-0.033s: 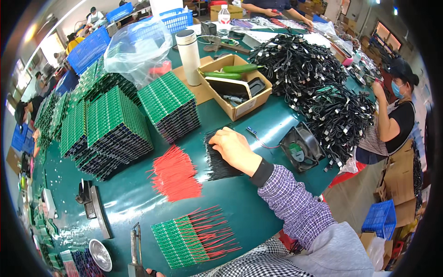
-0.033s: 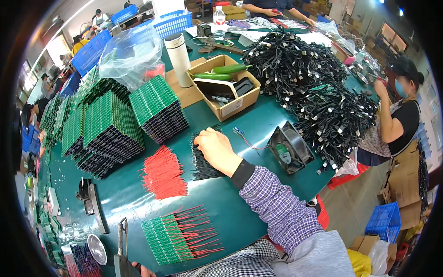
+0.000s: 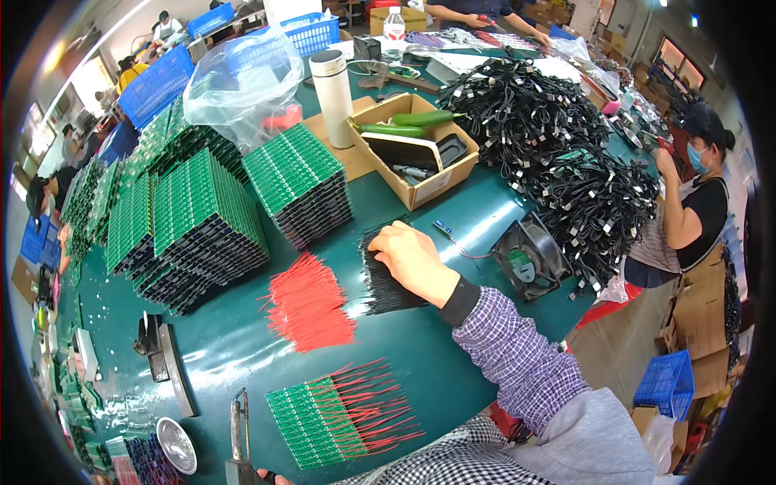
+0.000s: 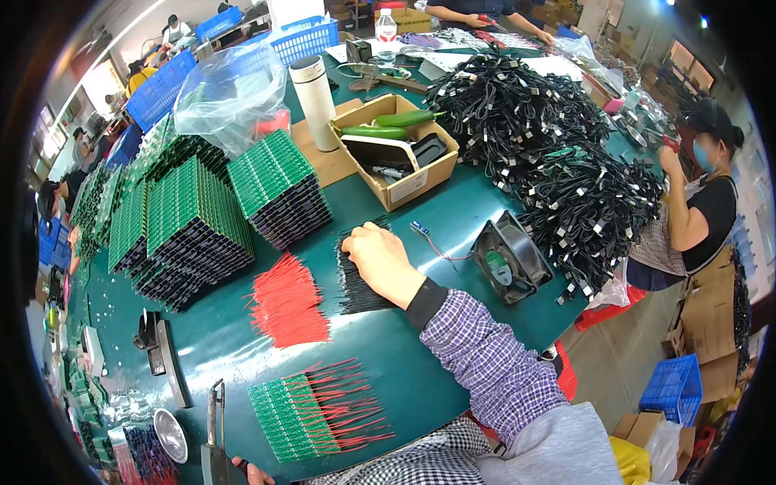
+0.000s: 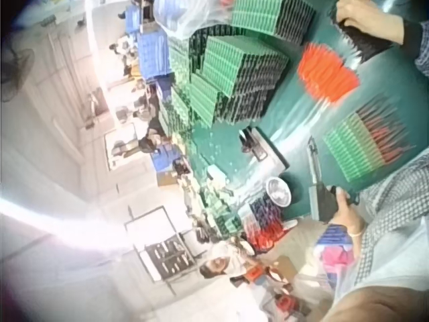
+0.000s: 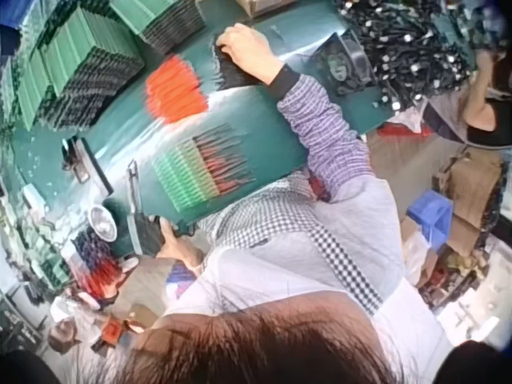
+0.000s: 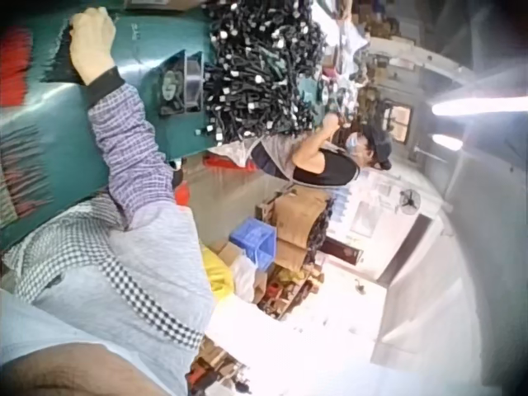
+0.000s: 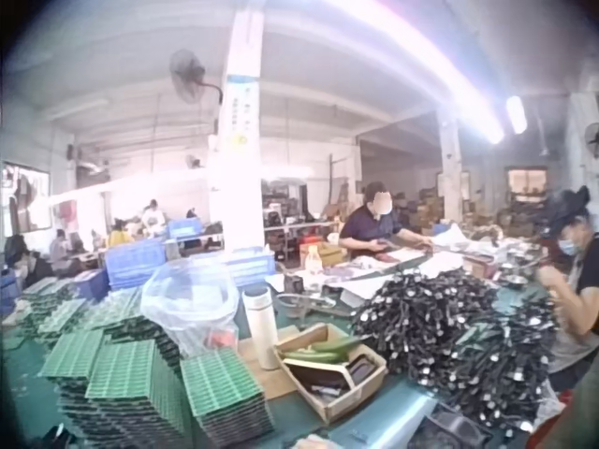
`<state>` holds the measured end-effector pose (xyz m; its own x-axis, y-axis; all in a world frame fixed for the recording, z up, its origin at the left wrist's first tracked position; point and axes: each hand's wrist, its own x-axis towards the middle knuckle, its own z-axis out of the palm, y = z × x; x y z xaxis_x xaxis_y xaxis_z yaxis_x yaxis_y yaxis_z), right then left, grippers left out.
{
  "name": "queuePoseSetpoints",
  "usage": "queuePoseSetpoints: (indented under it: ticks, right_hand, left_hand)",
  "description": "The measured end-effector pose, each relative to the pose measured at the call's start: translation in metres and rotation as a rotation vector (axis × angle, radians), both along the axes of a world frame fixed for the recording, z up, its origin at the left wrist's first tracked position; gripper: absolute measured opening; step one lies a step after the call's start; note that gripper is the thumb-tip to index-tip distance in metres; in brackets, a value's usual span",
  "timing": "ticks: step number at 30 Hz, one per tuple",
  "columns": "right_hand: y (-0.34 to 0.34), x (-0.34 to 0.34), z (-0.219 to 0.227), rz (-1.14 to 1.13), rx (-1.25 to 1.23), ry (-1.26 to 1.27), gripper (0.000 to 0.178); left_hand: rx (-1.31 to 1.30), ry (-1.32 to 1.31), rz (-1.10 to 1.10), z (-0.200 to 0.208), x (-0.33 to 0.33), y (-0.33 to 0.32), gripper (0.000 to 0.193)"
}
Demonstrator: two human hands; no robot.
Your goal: The person holds red wires in place on a circuit board panel and solders them using a soldering iron, picks up additional wires from a pile to align them on the board, and solders them down.
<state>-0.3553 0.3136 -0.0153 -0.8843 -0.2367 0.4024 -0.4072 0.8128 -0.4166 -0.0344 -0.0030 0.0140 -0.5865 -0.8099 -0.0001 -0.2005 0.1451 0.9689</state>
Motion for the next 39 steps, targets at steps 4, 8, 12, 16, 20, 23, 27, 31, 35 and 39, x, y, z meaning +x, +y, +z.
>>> queuePoseSetpoints:
  ticks: [4, 8, 12, 16, 20, 23, 27, 31, 35, 39]
  right_hand:
    - [-0.003, 0.001, -0.003, -0.043, -0.005, -0.001, 0.012]
    - [-0.002, 0.001, -0.004, -0.024, -0.015, 0.025, 0.011]
    - [-0.001, 0.004, -0.006, -0.007, -0.041, 0.089, 0.010]
    - [-0.001, 0.006, -0.007, 0.000, -0.061, 0.118, 0.009]
    - [-0.002, 0.009, -0.010, -0.003, -0.049, 0.127, 0.013]
    - [-0.002, 0.010, -0.010, -0.006, -0.059, 0.143, 0.014]
    - [-0.003, 0.013, -0.005, -0.019, -0.051, 0.121, 0.012]
    - [-0.003, 0.016, 0.000, -0.004, -0.081, 0.117, 0.014]
    - [-0.002, 0.019, 0.002, 0.008, -0.064, 0.107, 0.029]
    - [-0.004, 0.027, 0.015, 0.054, 0.002, 0.120, 0.019]
  left_hand:
    - [-0.474, -0.309, -0.280, -0.004, 0.009, -0.018, 0.025]
    - [-0.077, -0.096, -0.112, -0.010, 0.006, -0.009, 0.026]
    - [0.147, -0.032, -0.076, 0.000, -0.005, 0.002, 0.028]
    - [0.043, -0.141, -0.099, 0.016, -0.014, 0.012, 0.030]
    - [-0.068, -0.033, -0.172, 0.027, -0.018, 0.024, 0.032]
    - [-0.138, -0.132, -0.173, 0.032, -0.016, 0.028, 0.032]
    - [0.001, -0.295, -0.164, 0.031, -0.007, 0.020, 0.033]
    - [-0.668, -0.137, -0.444, 0.021, -0.002, 0.011, 0.033]
    - [-0.115, -0.344, -0.258, 0.011, 0.007, 0.012, 0.031]
    - [-0.715, -0.053, -0.380, -0.001, -0.001, 0.005, 0.035]
